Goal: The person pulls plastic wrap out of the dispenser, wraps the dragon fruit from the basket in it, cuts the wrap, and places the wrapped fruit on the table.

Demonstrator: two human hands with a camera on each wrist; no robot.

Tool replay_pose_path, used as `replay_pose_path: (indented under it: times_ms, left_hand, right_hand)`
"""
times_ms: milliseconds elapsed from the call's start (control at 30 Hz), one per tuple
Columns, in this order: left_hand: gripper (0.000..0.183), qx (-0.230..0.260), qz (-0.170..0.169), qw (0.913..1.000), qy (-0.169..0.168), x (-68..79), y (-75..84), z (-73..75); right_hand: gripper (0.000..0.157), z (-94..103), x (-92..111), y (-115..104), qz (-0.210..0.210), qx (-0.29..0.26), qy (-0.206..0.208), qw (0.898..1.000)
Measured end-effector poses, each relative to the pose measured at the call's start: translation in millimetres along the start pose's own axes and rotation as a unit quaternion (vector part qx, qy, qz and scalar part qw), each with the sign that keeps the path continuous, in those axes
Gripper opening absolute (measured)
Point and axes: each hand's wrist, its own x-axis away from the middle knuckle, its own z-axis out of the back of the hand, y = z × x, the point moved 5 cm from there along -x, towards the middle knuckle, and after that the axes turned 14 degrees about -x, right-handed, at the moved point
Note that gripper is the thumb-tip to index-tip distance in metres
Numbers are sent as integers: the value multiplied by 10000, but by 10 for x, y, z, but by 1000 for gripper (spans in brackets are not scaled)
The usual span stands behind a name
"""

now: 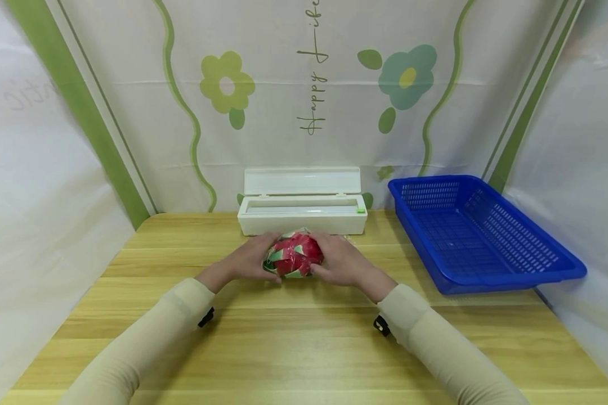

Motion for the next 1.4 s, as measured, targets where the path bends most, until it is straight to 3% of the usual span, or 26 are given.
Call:
replay_pose_path:
  times_ms: [233,400,633,800,867,1167,1400]
  left_hand:
    - [98,37,-95,9999,21,0,24,14]
    - [94,-28,-243,9994,240,13,45,36]
    - [91,-48,-323,9990,319,26,60,49]
    - [90,-119,-396,9985,359,31,82,63]
    - [90,-146,-446,9982,372,32,93,67]
    - [88,-162,-536,9978,345,23,172,101]
    - [85,-353,-555,9970,400,20,233,143]
  right_hand:
    - [59,47,34,-11,202,-42,217,9996]
    - [54,56,71,-4,315,-123,411,9986]
    - [43,61,74,-22,709,-187,520,9959]
    - [10,93,74,30,279,-367,649,9968]
    - [6,112,79,50,97,-453,775,9959]
    - [4,158,93,146,-246,-867,1312,9873]
    - [4,153,90,221,-511,-899,1495,9833]
